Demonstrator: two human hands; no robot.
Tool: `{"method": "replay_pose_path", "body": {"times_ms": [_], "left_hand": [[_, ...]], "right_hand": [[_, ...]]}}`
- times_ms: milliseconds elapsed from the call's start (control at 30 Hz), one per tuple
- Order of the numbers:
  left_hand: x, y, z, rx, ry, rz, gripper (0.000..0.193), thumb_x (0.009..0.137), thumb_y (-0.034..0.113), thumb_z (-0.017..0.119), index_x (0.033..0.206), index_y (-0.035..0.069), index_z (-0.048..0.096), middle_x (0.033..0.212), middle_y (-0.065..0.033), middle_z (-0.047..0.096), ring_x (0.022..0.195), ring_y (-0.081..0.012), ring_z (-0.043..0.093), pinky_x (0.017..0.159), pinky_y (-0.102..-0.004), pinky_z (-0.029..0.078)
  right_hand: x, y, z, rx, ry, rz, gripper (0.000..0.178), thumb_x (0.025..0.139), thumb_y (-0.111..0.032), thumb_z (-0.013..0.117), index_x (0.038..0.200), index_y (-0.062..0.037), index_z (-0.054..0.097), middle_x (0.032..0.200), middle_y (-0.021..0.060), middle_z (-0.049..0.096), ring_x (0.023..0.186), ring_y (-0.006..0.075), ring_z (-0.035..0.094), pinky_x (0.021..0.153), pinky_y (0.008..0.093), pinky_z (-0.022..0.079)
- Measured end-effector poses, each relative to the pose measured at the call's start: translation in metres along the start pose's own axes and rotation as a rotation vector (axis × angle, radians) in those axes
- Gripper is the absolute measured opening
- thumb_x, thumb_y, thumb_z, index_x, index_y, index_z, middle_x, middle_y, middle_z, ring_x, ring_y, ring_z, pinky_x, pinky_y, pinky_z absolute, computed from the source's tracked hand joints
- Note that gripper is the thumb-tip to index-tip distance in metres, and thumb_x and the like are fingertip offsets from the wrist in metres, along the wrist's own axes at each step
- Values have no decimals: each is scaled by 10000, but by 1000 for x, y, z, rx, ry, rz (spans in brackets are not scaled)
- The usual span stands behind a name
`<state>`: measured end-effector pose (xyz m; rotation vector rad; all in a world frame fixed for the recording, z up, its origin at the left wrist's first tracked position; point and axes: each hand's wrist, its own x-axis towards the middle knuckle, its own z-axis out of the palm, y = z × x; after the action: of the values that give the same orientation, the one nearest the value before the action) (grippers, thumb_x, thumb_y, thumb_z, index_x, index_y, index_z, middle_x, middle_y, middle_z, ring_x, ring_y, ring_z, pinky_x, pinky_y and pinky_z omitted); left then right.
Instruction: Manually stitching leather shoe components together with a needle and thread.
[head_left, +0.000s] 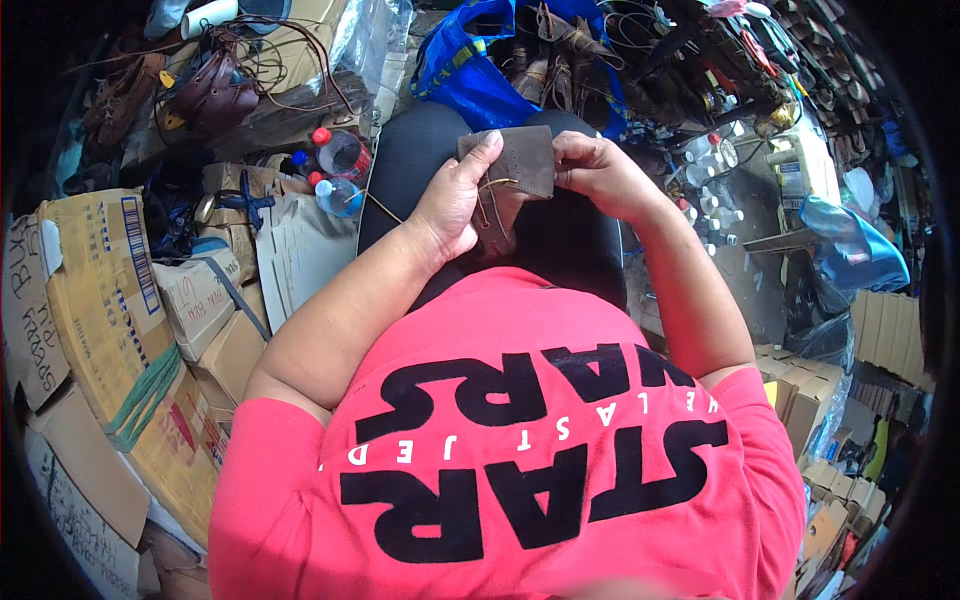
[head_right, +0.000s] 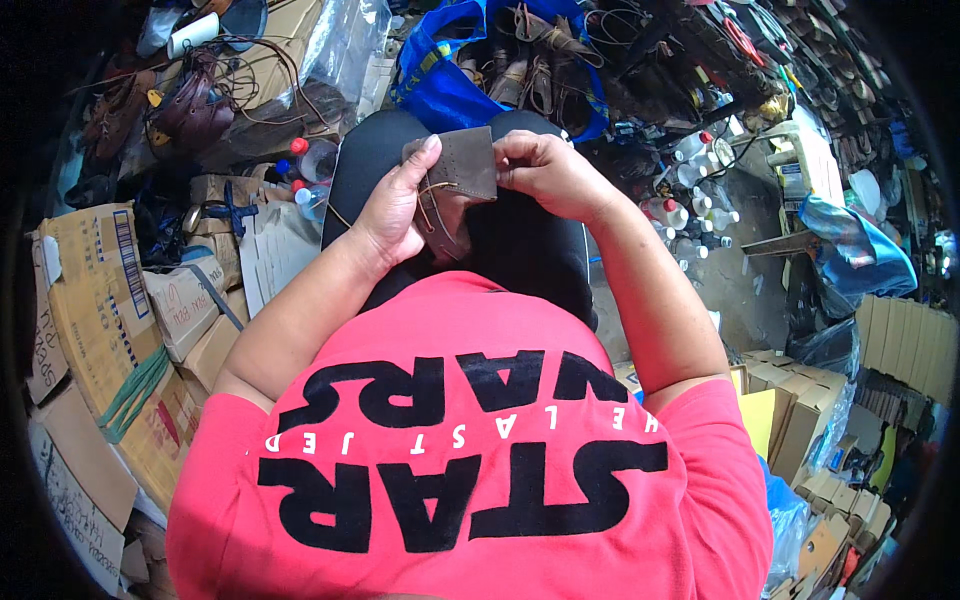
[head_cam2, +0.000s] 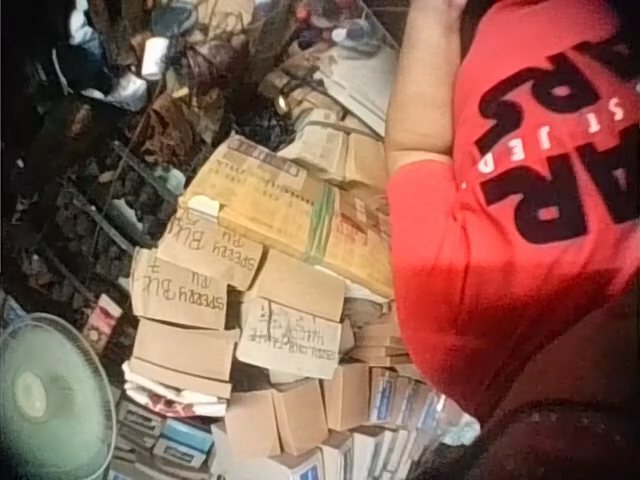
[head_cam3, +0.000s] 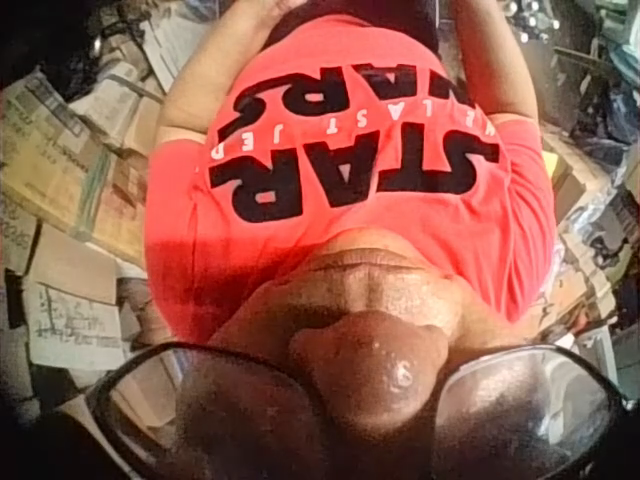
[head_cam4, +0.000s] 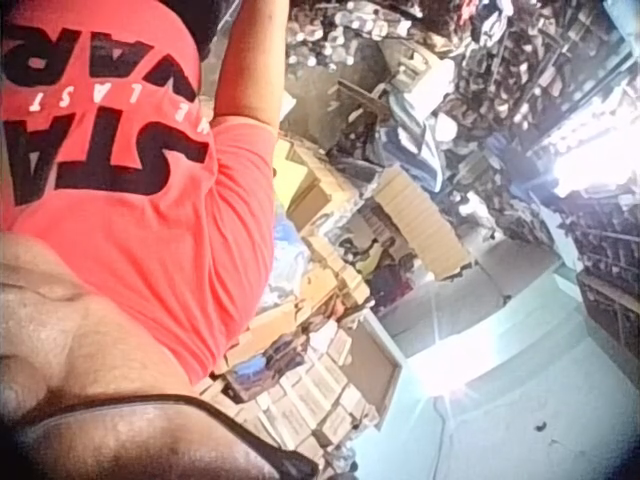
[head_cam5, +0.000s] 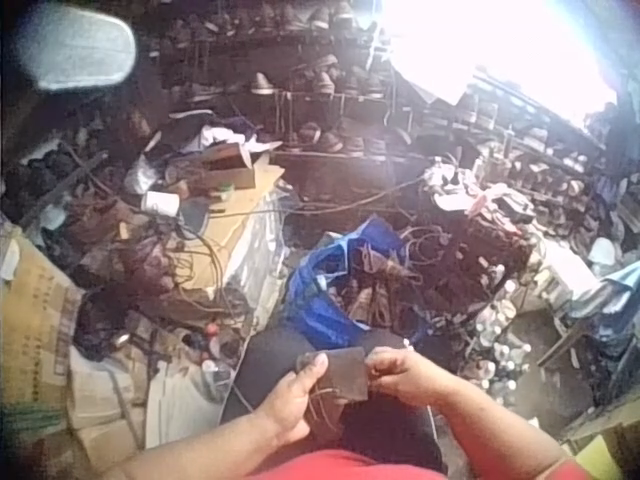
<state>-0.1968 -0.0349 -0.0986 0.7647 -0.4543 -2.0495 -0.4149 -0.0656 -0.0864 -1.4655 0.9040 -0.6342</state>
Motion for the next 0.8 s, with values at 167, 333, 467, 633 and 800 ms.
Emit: {"method": "replay_pose_path", "body": {"times_ms": [167,333,467,633,800], "left_hand": [[-2,1,-2,8,-47,-11,425,952,394,574,1202,49,570,1083,-72,663,979,-174,644,910,-346,509],[0,0,-5,-2,-69,-16,424,952,391,573,1202,48,570,1092,-74,660,989,-174,641,911,-347,505],[-1,0,-3,-13,-77,-15,416,953,389,573,1198,53,571,1095,-75,658,995,-174,638,907,-350,505],[0,-1,-3,24,-60,-18,400,952,390,575,1179,60,576,1071,-74,659,975,-173,639,901,-353,508],[-1,-2,-2,45,-27,9,393,951,389,578,1169,61,579,1057,-72,659,961,-171,638,891,-354,511]], "right_hand": [[3,-6,2,144,-99,107,202,894,-19,627,1094,-29,659,1039,-3,653,972,81,578,896,244,457],[4,-7,1,227,-151,150,227,903,-38,617,1128,-24,644,1070,3,655,995,93,582,931,258,449],[6,-7,0,248,-166,163,254,903,-41,613,1156,-29,637,1095,10,655,1016,99,583,955,264,441],[8,-14,5,273,-206,194,323,902,-40,610,1225,-25,611,1172,24,645,1082,111,575,993,268,422],[7,-13,6,243,-180,209,330,905,-52,615,1232,-13,603,1176,29,642,1073,108,579,986,265,428]]}}
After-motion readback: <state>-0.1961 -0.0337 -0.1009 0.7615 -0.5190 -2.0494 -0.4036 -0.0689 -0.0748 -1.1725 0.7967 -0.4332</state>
